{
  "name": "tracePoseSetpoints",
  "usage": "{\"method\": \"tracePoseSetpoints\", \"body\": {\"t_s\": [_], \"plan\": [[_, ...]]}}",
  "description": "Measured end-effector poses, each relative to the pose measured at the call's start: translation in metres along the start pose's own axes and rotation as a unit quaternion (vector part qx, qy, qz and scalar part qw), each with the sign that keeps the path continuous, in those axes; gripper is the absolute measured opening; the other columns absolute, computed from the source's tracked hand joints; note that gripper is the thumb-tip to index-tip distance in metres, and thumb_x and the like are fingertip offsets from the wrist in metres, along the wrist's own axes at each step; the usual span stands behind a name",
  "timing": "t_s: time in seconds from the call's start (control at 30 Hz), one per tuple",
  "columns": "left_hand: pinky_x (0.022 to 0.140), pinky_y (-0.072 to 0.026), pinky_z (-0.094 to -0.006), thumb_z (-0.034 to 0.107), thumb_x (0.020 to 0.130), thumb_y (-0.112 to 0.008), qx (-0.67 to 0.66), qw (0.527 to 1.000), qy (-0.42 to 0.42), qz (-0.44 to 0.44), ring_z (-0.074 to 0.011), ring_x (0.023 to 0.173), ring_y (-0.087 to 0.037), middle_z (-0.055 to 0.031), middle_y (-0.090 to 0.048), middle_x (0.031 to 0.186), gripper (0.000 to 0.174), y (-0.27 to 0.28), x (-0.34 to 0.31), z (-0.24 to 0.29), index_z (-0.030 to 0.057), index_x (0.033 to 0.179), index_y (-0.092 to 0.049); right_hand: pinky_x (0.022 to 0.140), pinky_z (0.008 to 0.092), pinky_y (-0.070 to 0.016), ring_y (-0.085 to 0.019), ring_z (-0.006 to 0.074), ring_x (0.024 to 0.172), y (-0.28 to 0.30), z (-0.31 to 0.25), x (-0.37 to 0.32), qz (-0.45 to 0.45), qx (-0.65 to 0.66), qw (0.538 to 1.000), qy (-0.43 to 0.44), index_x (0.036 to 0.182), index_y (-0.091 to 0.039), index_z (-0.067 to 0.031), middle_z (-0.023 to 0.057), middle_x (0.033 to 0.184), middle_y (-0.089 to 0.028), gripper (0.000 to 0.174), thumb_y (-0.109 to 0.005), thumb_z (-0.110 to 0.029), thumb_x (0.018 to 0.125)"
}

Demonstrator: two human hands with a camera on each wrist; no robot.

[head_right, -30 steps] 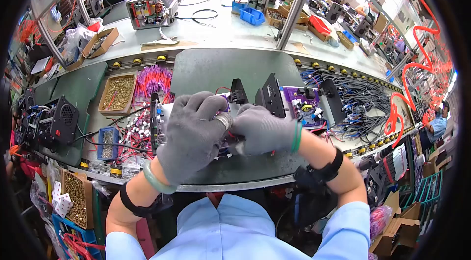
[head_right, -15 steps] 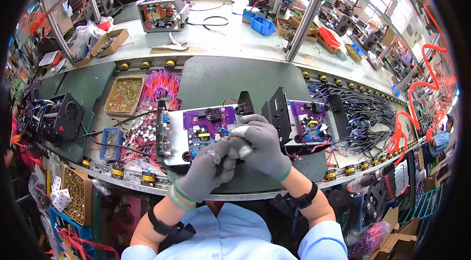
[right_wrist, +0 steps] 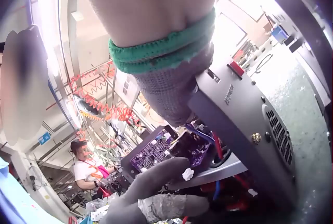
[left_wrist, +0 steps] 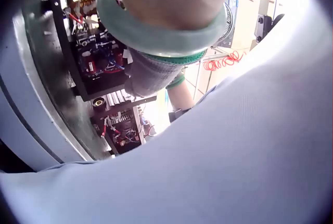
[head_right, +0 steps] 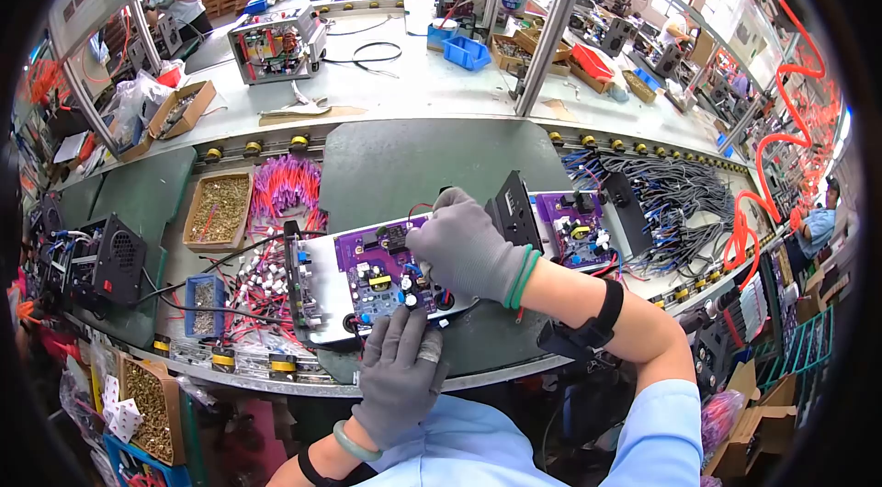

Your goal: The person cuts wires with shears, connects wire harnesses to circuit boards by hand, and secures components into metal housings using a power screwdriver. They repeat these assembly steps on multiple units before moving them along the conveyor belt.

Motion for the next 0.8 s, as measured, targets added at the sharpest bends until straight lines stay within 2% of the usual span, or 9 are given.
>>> {"method": "tracePoseSetpoints", "body": {"t_s": [0.2,0.3,0.4,0.5,0.57,0.63,0.7,0.77,0.8], "plan": [[0.116,-0.0335,-0.0532,0.025,0.080,-0.072,-0.014,1.000,0.003,-0.009,-0.0407,0.135,-0.049,-0.0233,-0.056,0.139,0.038,-0.002,0.000,0.001,0.0024,0.111,-0.070,0.091,0.0424,-0.0491,-0.069,0.0275,0.064,-0.005,-0.024,0.004,-0.073,-0.052,0.996,0.018,0.072,-0.065,-0.0103,0.0063,0.061,-0.065,0.003,-0.066,-0.010,0.069],[0.113,-0.0369,-0.0538,0.022,0.080,-0.073,-0.027,1.000,0.007,-0.005,-0.0396,0.131,-0.053,-0.0222,-0.057,0.136,0.037,0.001,-0.002,0.000,0.0041,0.111,-0.069,0.083,0.0428,-0.0489,-0.064,0.0311,0.061,-0.005,-0.016,0.003,-0.040,-0.013,0.999,-0.012,0.068,-0.060,-0.0100,0.0085,0.059,-0.059,0.011,-0.067,-0.012,0.060],[0.097,-0.0506,-0.0480,0.014,0.074,-0.078,-0.143,0.984,-0.072,0.083,-0.0360,0.110,-0.065,-0.0167,-0.063,0.124,0.041,0.019,-0.011,0.018,0.0088,0.113,-0.068,0.082,0.0430,-0.0490,-0.066,0.0313,0.068,-0.004,-0.012,0.008,-0.031,0.011,0.999,-0.005,0.070,-0.062,-0.0107,0.0089,0.065,-0.063,0.010,-0.067,-0.010,0.061],[0.088,-0.0547,-0.0445,0.013,0.073,-0.078,-0.216,0.974,-0.068,0.008,-0.0318,0.105,-0.066,-0.0139,-0.063,0.124,0.041,0.001,-0.030,0.035,0.0093,0.113,-0.068,0.082,0.0436,-0.0488,-0.066,0.0307,0.071,-0.009,-0.007,0.009,-0.048,-0.011,0.998,-0.031,0.075,-0.064,-0.0122,0.0084,0.067,-0.064,0.007,-0.067,-0.010,0.069],[0.079,-0.0560,-0.0380,0.010,0.077,-0.076,-0.238,0.970,-0.040,-0.001,-0.0270,0.095,-0.069,-0.0124,-0.066,0.115,0.037,-0.006,-0.041,0.026,0.0096,0.114,-0.069,0.083,0.0436,-0.0488,-0.066,0.0306,0.070,-0.010,-0.002,0.004,-0.047,-0.007,0.999,-0.022,0.076,-0.065,-0.0124,0.0078,0.067,-0.064,0.006,-0.067,-0.010,0.071],[0.077,-0.0549,-0.0326,0.008,0.081,-0.075,-0.389,0.896,0.206,-0.060,-0.0248,0.089,-0.070,-0.0134,-0.069,0.104,0.035,-0.037,-0.071,-0.011,0.0085,0.115,-0.068,0.083,0.0436,-0.0489,-0.066,0.0305,0.070,-0.007,-0.003,0.007,-0.042,-0.007,0.999,-0.016,0.078,-0.065,-0.0127,0.0072,0.067,-0.065,0.006,-0.067,-0.010,0.073],[0.075,-0.0540,-0.0281,0.011,0.091,-0.069,-0.338,0.927,0.154,-0.040,-0.0211,0.085,-0.071,-0.0113,-0.071,0.099,0.030,-0.029,-0.067,-0.009,0.0063,0.120,-0.066,0.083,0.0432,-0.0493,-0.066,0.0295,0.070,-0.010,-0.007,0.011,-0.103,-0.071,0.992,-0.036,0.079,-0.066,-0.0125,0.0064,0.067,-0.064,0.004,-0.068,-0.011,0.076],[0.075,-0.0550,-0.0278,0.019,0.098,-0.065,-0.602,0.663,0.445,-0.005,-0.0175,0.090,-0.070,-0.0082,-0.072,0.107,0.030,-0.055,-0.086,-0.052,0.0052,0.125,-0.064,0.083,0.0425,-0.0499,-0.067,0.0293,0.077,-0.012,-0.007,0.006,-0.132,-0.097,0.986,-0.042,0.081,-0.067,-0.0125,0.0075,0.068,-0.064,0.004,-0.068,-0.012,0.078],[0.077,-0.0562,-0.0279,0.026,0.103,-0.060,-0.606,0.659,0.446,0.001,-0.0161,0.093,-0.070,-0.0068,-0.071,0.114,0.035,-0.048,-0.079,-0.056,0.0051,0.131,-0.060,0.086,0.0419,-0.0488,-0.067,0.0290,0.079,-0.011,-0.006,0.000,-0.096,-0.053,0.993,-0.046,0.087,-0.068,-0.0130,0.0084,0.076,-0.067,0.010,-0.069,-0.014,0.077]]}}
Point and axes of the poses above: each hand's wrist, its own x-axis towards the middle knuckle, its own y-axis out of the back of the hand, z = x × y, the point moved 8 cm from there along x, towards the middle knuckle
